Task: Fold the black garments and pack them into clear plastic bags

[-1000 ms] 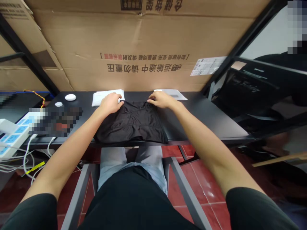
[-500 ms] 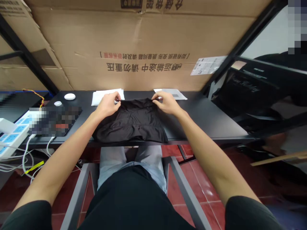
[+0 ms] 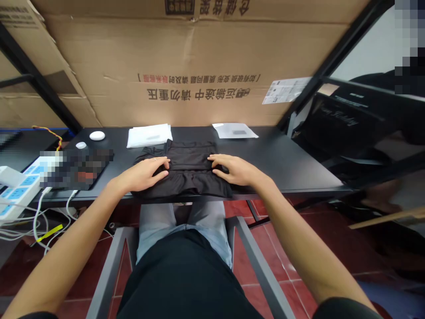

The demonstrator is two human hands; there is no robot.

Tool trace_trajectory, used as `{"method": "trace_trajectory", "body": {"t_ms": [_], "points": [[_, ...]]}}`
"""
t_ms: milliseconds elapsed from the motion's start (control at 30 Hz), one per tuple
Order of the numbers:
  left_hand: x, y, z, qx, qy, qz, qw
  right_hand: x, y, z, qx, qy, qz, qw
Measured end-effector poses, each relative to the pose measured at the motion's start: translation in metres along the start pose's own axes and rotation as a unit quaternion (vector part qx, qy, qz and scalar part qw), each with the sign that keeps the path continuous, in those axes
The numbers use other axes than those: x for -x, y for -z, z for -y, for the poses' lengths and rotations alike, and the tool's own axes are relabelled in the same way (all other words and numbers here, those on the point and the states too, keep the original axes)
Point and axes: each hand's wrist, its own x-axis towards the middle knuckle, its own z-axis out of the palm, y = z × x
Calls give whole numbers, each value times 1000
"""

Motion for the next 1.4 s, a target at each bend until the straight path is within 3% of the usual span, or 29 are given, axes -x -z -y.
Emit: {"method": "trace_trajectory", "body": {"t_ms": [133, 300, 467, 633, 833, 967, 1100, 1233, 1300, 1400], "points": [[27, 4, -5, -3, -19, 2, 1000, 18, 11, 14, -35, 0, -15, 999], [64, 4, 0, -31, -48, 23, 998, 41, 18, 32, -86, -6, 41, 995], [76, 8, 4, -21, -46, 13, 999, 46, 16, 45, -107, -17, 41, 993], [66, 17, 1, 10, -1, -37, 999, 34, 21, 47, -96, -63, -9, 993], [24, 20, 14, 43, 132, -250, 958, -10, 12, 12, -47, -181, -176, 966], [-1, 14, 29, -82, 191, -278, 938, -34, -7, -17, 7, -265, -124, 956], [1, 3, 42, -126, 227, -276, 925, -32, -20, -31, 6, -329, -80, 941], [27, 6, 49, -55, 157, -297, 940, -26, -16, -21, 13, -273, -150, 950], [44, 15, 51, -34, 98, -257, 961, -28, -12, -2, 22, -187, -172, 967], [67, 28, 55, -57, 58, -179, 980, -38, -15, 39, 8, -35, -143, 989]]}}
